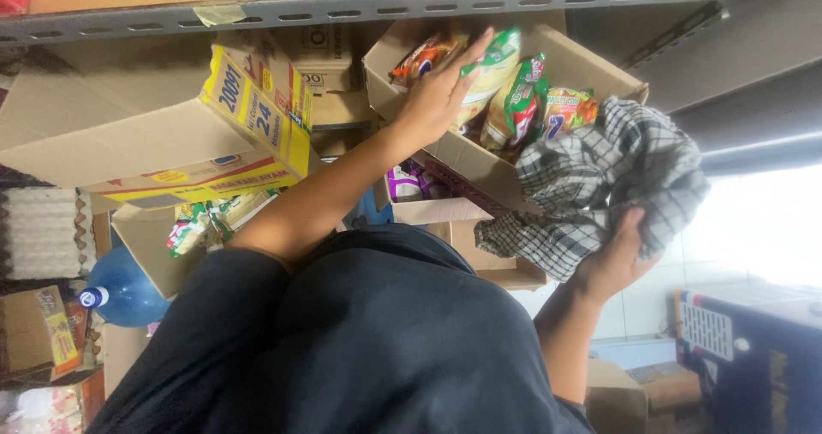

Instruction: Wiping down packaged food items with a cloth and organizing them inside boxes on a shelf.

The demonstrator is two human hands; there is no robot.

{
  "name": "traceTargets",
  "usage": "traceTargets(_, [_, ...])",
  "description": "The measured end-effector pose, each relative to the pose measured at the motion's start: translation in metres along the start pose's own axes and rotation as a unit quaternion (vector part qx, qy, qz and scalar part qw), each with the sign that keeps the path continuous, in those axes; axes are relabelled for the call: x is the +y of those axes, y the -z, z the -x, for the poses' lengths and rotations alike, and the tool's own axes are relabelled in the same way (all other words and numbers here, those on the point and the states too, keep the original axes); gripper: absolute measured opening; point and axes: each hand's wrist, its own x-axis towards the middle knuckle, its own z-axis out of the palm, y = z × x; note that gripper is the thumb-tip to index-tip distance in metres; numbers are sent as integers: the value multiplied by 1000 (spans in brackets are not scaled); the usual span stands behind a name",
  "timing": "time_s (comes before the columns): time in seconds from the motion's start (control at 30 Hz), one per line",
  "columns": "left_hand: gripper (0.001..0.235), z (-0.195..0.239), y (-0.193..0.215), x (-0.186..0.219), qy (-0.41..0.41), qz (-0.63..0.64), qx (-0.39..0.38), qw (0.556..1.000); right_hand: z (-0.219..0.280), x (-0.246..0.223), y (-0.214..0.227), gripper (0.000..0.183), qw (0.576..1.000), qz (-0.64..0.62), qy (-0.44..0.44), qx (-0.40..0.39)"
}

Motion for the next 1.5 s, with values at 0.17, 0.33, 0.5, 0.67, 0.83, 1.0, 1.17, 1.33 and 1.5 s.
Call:
traceTargets(0.17, [37,32,33,21,-230,136,120,956,-5,4,-5,51,1000,-6,-7,-5])
traceTargets(0.33, [45,83,72,67,-161,480,99,856,20,-8,-79,69,926,260,153,-227])
traceTargets(0.5, [47,113,53,39,-169,506,88,841,13,10,-149,59,790,348,303,-404])
traceTargets(0.67, [50,141,77,34,-213,447,89,864,-41,36,-164,70,848,329,218,-354])
traceTargets(0.83, [56,144,106,25,-201,603,65,769,-71,113,-106,77,923,150,-191,-299])
traceTargets(1.0, [57,135,119,15,-189,492,168,833,-21,-10,-187,92,889,-43,-198,-411])
traceTargets(1.17, [64,155,140,27,-155,298,312,889,-18,25,-144,74,958,34,-183,-218])
traceTargets(1.33, [78,162,139,21,-193,457,179,850,22,11,-198,69,945,15,73,-319])
traceTargets(1.5, [88,165,113,-46,-91,701,80,703,36,-4,-256,70,813,45,108,-571])
